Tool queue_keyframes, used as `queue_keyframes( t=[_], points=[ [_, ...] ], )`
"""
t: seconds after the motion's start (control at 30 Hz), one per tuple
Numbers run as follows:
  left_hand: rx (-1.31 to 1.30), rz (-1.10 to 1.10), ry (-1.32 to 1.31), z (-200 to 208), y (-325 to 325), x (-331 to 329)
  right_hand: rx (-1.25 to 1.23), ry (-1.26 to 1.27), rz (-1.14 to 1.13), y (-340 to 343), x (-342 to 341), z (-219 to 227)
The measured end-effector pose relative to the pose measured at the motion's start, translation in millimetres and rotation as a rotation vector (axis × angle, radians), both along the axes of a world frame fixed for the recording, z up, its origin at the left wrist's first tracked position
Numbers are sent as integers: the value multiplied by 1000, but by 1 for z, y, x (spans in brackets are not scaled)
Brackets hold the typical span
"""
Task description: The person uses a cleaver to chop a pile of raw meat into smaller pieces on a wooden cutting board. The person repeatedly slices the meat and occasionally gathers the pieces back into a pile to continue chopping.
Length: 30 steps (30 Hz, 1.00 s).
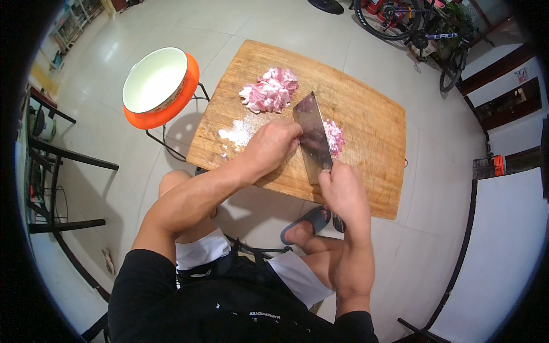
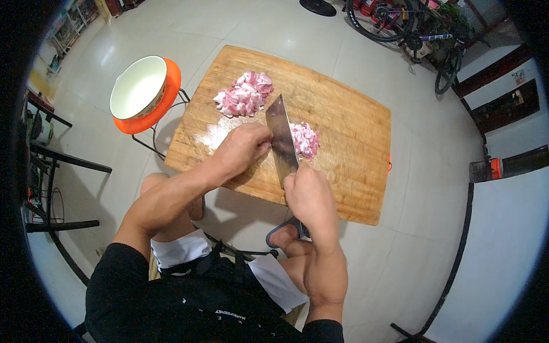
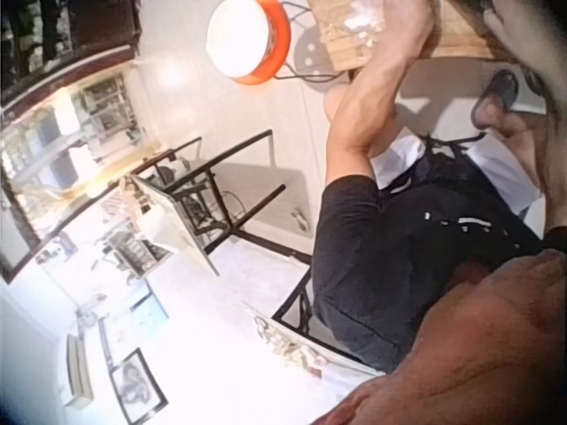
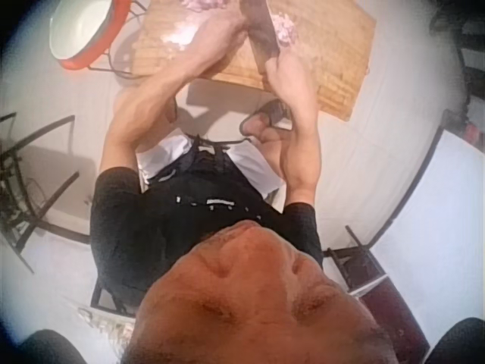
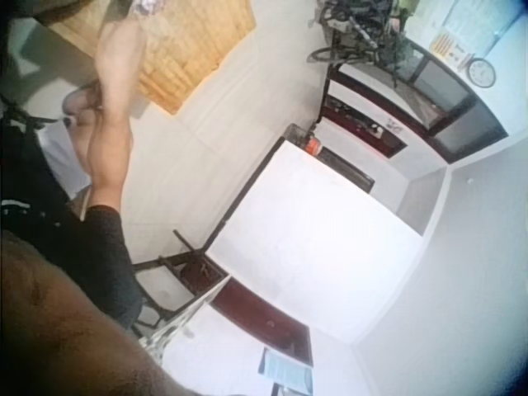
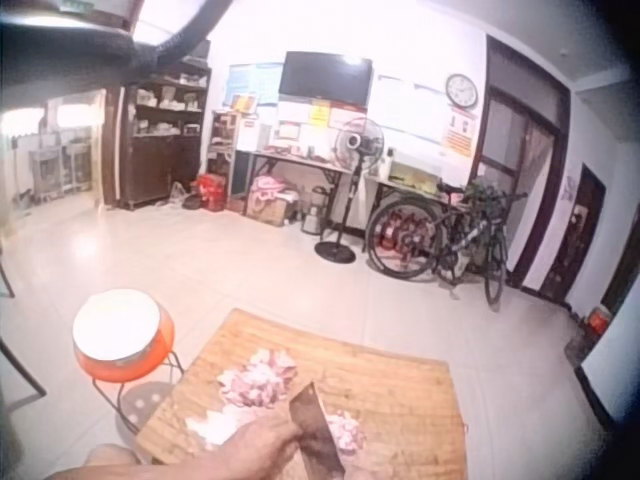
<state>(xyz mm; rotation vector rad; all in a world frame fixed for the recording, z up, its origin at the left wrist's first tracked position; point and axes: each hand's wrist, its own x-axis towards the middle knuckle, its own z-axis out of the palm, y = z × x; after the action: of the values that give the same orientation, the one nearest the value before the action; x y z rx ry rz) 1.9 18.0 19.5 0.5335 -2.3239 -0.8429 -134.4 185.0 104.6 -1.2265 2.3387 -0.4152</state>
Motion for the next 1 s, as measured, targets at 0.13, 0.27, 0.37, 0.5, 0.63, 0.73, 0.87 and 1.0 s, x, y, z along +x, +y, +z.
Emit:
queue_keyframes(
  t=[0.13, 0.27, 0.37, 0.5, 0.63, 0.73, 0.87, 1.0],
  points=[
    [-42, 6, -43, -12, -2, -5, -35, 121, 25, -5, 16, 9],
    [-107, -32, -21, -15, -6, -10, -37, 169, 44, -11, 23, 10],
    [-125, -45, -25, -17, -11, -13, 2, 143, 84, -31, 17, 10],
    [-81, 0, -16, -16, -10, -13, 2, 134, 116, -41, 10, 11],
    [-14, 101, 10, -16, -1, -14, 23, 132, 69, -15, 14, 8],
    [-13, 106, -21, -9, 2, -13, -37, 118, 30, 2, 17, -4],
    [-19, 84, -3, -18, -3, -16, -127, 167, 117, -25, 11, -11],
    [0, 91, -22, -16, -7, -18, 25, 8, 50, -62, 2, 0]
  ],
)
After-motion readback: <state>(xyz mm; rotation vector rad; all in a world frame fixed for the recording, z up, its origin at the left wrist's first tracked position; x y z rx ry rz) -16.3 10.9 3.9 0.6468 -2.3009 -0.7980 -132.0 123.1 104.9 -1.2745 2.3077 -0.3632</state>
